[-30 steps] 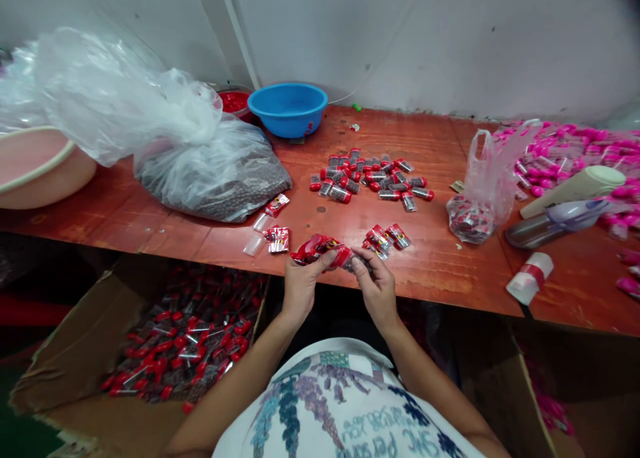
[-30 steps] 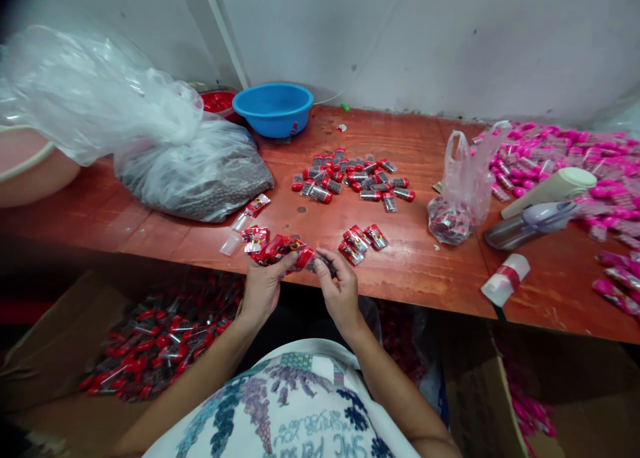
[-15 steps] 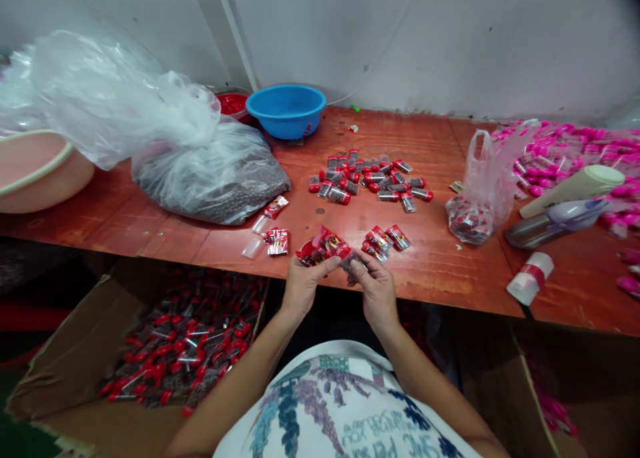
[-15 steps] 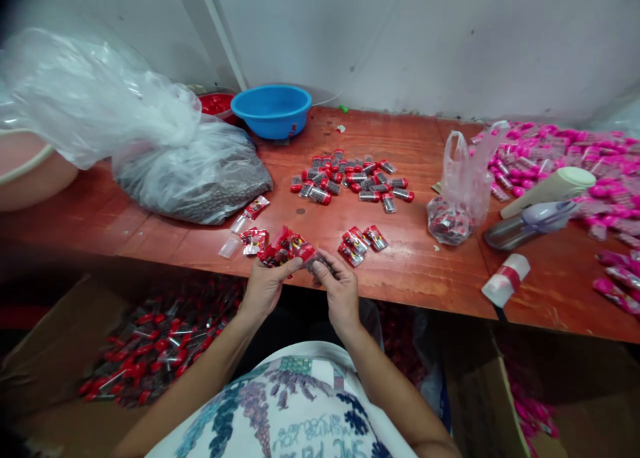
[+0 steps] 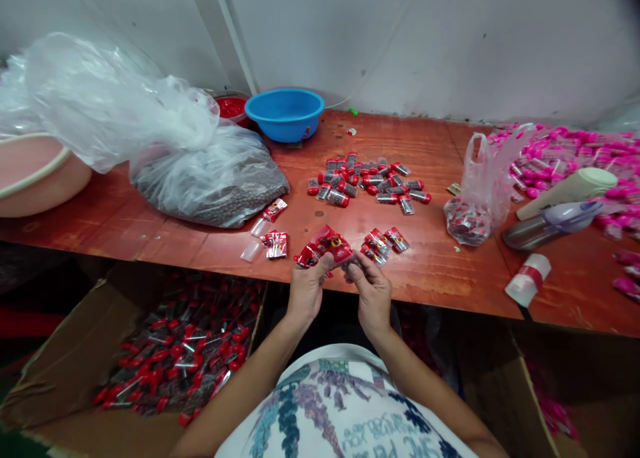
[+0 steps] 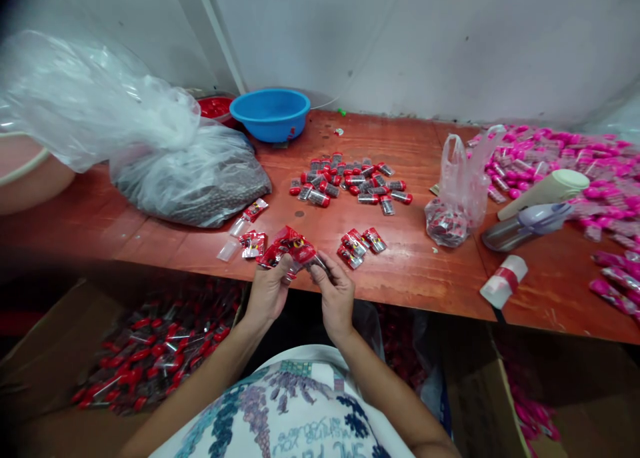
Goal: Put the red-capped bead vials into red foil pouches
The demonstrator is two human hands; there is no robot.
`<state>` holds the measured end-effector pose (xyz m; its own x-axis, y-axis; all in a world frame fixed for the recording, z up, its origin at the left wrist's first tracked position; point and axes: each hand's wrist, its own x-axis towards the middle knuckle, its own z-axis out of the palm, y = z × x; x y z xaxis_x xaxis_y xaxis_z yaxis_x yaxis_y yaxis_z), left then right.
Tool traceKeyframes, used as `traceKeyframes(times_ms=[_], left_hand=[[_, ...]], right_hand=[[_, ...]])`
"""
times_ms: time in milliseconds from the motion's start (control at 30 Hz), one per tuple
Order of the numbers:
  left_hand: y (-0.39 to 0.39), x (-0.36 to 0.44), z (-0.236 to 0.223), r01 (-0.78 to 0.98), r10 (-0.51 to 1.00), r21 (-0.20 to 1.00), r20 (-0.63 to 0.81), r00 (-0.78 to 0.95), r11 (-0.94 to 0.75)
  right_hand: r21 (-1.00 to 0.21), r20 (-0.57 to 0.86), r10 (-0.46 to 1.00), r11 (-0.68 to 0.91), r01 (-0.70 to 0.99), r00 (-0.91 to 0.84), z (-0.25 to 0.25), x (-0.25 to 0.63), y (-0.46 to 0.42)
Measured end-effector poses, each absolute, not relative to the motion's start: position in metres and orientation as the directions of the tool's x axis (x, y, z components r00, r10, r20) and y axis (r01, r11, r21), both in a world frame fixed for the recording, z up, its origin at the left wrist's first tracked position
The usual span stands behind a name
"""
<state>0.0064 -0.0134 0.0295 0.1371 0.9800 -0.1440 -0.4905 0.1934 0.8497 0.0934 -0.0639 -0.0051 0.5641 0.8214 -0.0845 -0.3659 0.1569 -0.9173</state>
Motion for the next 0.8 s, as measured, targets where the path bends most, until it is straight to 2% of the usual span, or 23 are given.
traceKeyframes(times_ms=[167, 433, 567, 800], left_hand=[[-0.009, 0.005, 0.033, -0.463, 0.983, 0.868, -0.136, 0.121, 0.177], [-0.005, 0.000, 0.025, -0.372, 0.974, 0.910, -0.118, 0.195, 0.185], [-0.004, -0.001, 0.028, -0.371, 0.967, 0.908, -0.112, 0.229, 0.194], [-0.005, 0.004, 0.037, -0.458, 0.975, 0.867, -0.119, 0.189, 0.195]], right_hand=[[-0.912, -0.082, 0.837, 0.157, -0.380, 0.541, -0.003, 0.093, -0.065], [-0.891, -0.133, 0.868, 0.107, -0.442, 0.478, 0.004, 0.103, -0.064], [-0.879, -0.124, 0.869, 0.128, -0.459, 0.479, 0.007, 0.104, -0.062], [-0.901, -0.063, 0.887, 0.146, -0.408, 0.458, 0.003, 0.100, -0.062]])
